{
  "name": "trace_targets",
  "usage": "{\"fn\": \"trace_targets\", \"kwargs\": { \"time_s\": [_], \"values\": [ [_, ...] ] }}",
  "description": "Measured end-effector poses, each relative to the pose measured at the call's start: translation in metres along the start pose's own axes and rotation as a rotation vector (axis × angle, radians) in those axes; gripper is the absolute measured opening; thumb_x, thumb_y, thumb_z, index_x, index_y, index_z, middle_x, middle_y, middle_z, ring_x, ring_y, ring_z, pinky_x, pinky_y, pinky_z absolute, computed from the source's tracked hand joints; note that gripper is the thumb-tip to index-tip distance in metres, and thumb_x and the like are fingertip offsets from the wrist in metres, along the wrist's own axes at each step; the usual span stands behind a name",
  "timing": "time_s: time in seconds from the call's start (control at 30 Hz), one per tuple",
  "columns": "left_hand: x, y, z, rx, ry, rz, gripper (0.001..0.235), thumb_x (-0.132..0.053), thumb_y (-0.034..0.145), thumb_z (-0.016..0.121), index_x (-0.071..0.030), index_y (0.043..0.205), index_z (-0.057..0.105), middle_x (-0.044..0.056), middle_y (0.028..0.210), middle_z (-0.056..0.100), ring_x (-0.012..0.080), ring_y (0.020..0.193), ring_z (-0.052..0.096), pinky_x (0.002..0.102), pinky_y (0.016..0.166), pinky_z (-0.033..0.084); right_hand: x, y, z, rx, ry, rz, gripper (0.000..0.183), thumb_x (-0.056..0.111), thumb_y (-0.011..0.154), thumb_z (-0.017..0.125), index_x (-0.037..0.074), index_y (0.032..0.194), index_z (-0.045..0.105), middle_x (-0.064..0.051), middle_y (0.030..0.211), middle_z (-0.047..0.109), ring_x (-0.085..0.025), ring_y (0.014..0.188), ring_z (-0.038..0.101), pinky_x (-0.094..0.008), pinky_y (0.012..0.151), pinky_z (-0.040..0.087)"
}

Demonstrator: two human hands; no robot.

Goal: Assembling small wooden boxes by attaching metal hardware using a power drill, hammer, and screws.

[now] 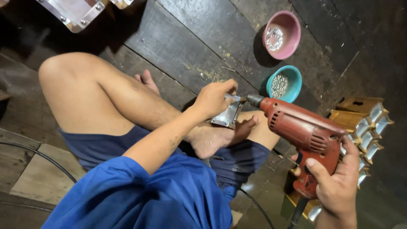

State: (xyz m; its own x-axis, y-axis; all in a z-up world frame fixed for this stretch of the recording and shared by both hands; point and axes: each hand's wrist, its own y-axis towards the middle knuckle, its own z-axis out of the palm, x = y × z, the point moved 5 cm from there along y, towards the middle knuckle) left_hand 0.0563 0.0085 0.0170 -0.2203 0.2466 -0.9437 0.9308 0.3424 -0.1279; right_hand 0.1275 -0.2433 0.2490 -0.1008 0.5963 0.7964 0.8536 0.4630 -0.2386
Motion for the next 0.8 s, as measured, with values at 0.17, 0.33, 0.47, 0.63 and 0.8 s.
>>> {"fn": "trace_targets", "kwargs": {
  "time_s": [0.17,0.33,0.47,0.63,0.8],
  "values": [
    [0.006,0.004,0.004,0.013,-0.060,0.022,0.027,-0.011,0.084,0.071,-0.018,0.104,0.053,-0.001,0.095,0.075,0.0303,0.083,0.070,0.046,0.069,0.050,0.014,0.005,0.016,0.049,0.146,0.081,0.079,-0.006,0.089,0.050,0.010,0.160,0.017,-0.037,0.136,0.047,-0.046,0.077,0.063,-0.048,0.047,0.053],
    [0.009,0.011,0.006,0.070,-0.132,0.040,0.029,-0.005,0.084,0.071,-0.016,0.103,0.052,0.002,0.091,0.073,0.0297,0.081,0.066,0.045,0.069,0.048,0.011,0.005,0.020,0.081,0.133,0.121,0.081,-0.001,0.089,0.052,0.012,0.161,0.017,-0.035,0.133,0.049,-0.044,0.077,0.063,-0.047,0.047,0.054],
    [0.009,0.019,0.011,0.130,-0.089,0.097,0.035,-0.008,0.082,0.074,-0.017,0.106,0.050,0.004,0.095,0.073,0.0319,0.085,0.066,0.046,0.070,0.048,0.001,0.000,0.014,0.067,0.119,0.086,0.077,-0.004,0.090,0.051,0.007,0.159,0.017,-0.037,0.133,0.048,-0.045,0.080,0.064,-0.048,0.050,0.057],
    [0.006,0.027,0.011,0.176,-0.090,0.112,0.035,-0.008,0.080,0.073,-0.017,0.105,0.050,0.003,0.094,0.076,0.0326,0.084,0.068,0.046,0.069,0.048,0.005,0.002,0.019,0.073,0.117,0.082,0.076,-0.003,0.091,0.049,0.006,0.160,0.018,-0.038,0.133,0.048,-0.045,0.080,0.063,-0.047,0.050,0.055],
    [0.001,0.029,0.009,0.234,-0.070,0.097,0.036,-0.004,0.079,0.072,-0.018,0.103,0.048,0.002,0.097,0.074,0.0306,0.084,0.067,0.046,0.068,0.048,0.004,0.000,0.015,0.031,0.065,0.079,0.075,-0.005,0.090,0.051,0.002,0.157,0.018,-0.042,0.125,0.050,-0.049,0.080,0.062,-0.054,0.053,0.056]
  ]
}}
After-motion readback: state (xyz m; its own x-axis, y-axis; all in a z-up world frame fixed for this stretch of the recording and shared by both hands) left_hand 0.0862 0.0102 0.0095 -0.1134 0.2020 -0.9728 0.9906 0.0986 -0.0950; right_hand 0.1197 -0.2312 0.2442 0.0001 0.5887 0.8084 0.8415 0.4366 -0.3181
